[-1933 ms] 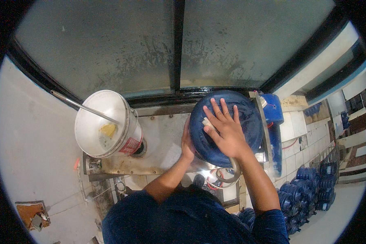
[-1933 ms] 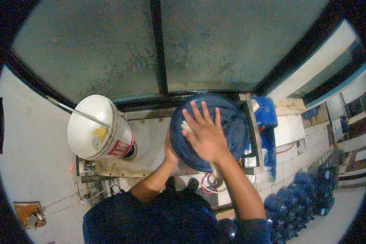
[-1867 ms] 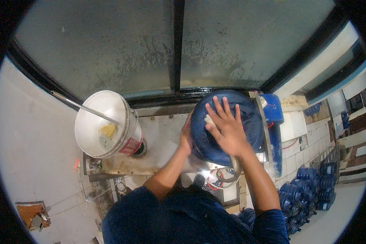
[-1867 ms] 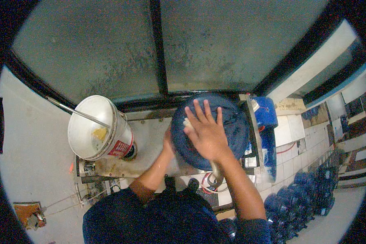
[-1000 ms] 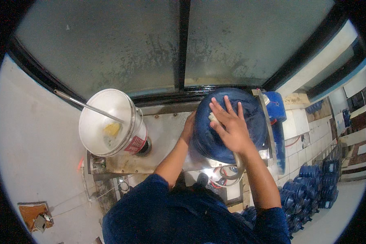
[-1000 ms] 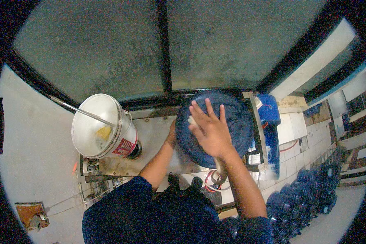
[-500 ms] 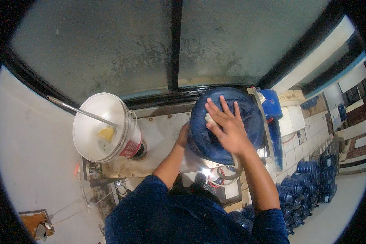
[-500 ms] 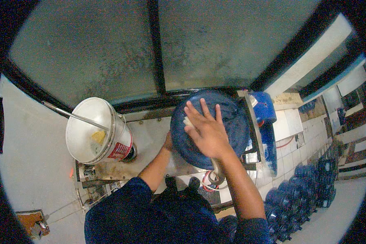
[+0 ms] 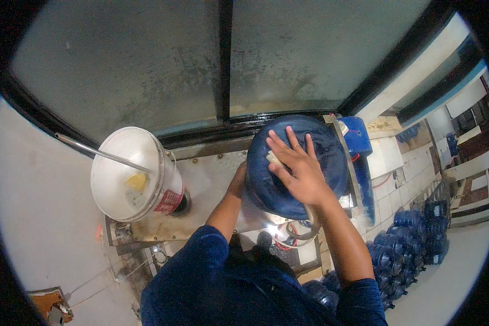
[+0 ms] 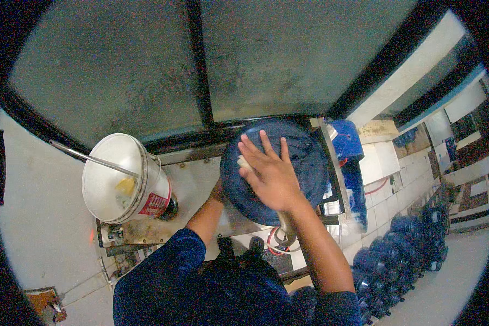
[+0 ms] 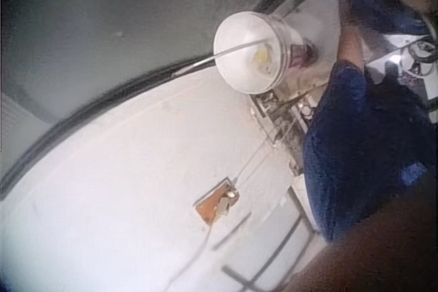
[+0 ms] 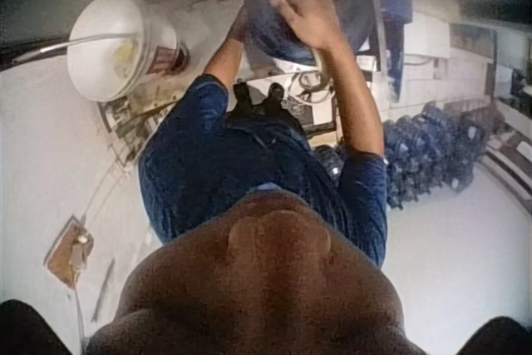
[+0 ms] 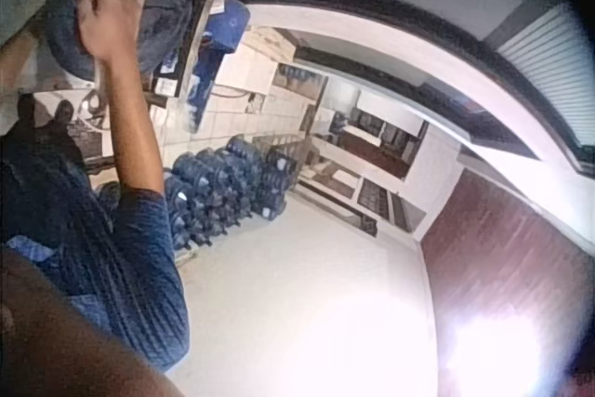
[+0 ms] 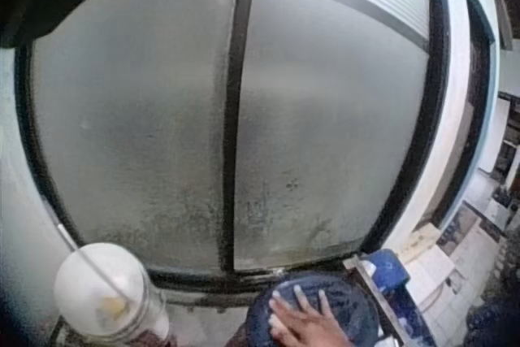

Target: The person scrubs a large blue water jug with a soapy sponge, rinses it with a hose, and places it on a rack with other jugs. The person repeats this process for a second jug, scrubbing the exterior and interior before stacking it.

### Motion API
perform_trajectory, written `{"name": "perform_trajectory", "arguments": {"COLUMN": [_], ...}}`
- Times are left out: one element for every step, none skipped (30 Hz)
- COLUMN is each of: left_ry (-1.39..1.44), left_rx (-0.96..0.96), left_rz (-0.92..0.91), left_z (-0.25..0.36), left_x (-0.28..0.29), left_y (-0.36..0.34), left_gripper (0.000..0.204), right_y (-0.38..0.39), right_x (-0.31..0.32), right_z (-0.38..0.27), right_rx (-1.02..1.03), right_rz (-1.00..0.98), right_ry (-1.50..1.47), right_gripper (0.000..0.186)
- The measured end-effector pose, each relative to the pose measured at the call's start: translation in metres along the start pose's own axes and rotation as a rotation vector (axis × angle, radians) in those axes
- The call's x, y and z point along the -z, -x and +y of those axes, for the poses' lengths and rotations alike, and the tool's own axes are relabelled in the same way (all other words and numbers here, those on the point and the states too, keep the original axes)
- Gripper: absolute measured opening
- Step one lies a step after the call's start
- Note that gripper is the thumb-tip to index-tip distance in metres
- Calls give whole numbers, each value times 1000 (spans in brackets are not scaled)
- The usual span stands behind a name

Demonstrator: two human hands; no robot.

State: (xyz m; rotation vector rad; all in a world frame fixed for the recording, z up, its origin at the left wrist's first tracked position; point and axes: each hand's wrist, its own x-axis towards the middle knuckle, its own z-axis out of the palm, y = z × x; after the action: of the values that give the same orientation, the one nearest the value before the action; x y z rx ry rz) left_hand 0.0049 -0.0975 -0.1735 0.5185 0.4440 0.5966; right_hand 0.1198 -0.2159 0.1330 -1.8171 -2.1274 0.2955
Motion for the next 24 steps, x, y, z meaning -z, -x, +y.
{"name": "perform_trajectory", "arguments": {"left_ry": [-4, -25, -60, -98, -115, -115, -102, -64, -18, 26, 41, 59, 73, 86, 90, 88, 73, 52, 35, 55, 82, 132, 187, 199], "left_rx": [-38, -96, -164, -223, -254, -264, -253, -208, -142, -78, -50, -20, -11, -22, -55, -95, -161, -232, -292, -292, -284, -256, -182, -144], "left_rz": [44, 108, 192, 284, 323, 334, 307, 228, 146, 74, 43, 12, 3, 19, 53, 95, 167, 245, 308, 281, 243, 167, 60, 11], "left_z": [-13, -29, -48, -65, -74, -78, -74, -61, -45, -30, -23, -16, -17, -22, -32, -44, -60, -77, -85, -87, -84, -70, -50, -33], "left_x": [3, 4, 3, -3, -6, -5, -4, -1, 2, 2, 2, 1, 1, 1, 0, -1, -4, -8, -13, -14, -11, -8, -6, -6], "left_y": [8, 19, 31, 42, 48, 49, 43, 35, 26, 18, 14, 10, 9, 13, 23, 32, 41, 50, 56, 57, 56, 54, 51, 49], "left_gripper": [56, 56, 56, 56, 56, 56, 56, 56, 56, 56, 56, 56, 56, 56, 56, 56, 56, 56, 56, 56, 56, 56, 56, 56], "right_y": [0, 1, 1, 1, 1, 1, 1, 1, 2, 2, 4, 5, 6, 6, 7, 7, 6, 5, 4, 5, 6, 7, 8, 8], "right_x": [1, 3, 3, 4, 5, 7, 9, 12, 13, 15, 15, 15, 17, 18, 19, 15, 7, 3, 4, 3, 0, -3, -3, -3], "right_z": [1, 3, 5, 5, 4, 3, 4, 6, 7, 5, 5, 4, 4, 5, 4, 3, 1, 0, -3, -4, -3, -3, -3, -5], "right_rx": [-5, -13, -17, -19, -14, -10, 7, 23, 38, 64, 87, 110, 116, 123, 131, 91, 57, 23, 35, 44, 53, 66, 67, 72], "right_rz": [3, 7, 14, 11, 7, 2, 1, 3, 4, -19, -38, -56, -79, -101, -124, -94, -66, -37, -52, -49, -46, -44, -41, -40], "right_ry": [2, 5, 0, -1, -3, -5, 1, 6, 11, 24, 34, 44, 37, 30, 22, 13, 5, -4, -8, -18, -28, -40, -43, -46], "right_gripper": [55, 55, 55, 56, 56, 56, 56, 56, 57, 56, 56, 56, 56, 56, 56, 55, 55, 55, 54, 54, 54, 54, 54, 54]}}
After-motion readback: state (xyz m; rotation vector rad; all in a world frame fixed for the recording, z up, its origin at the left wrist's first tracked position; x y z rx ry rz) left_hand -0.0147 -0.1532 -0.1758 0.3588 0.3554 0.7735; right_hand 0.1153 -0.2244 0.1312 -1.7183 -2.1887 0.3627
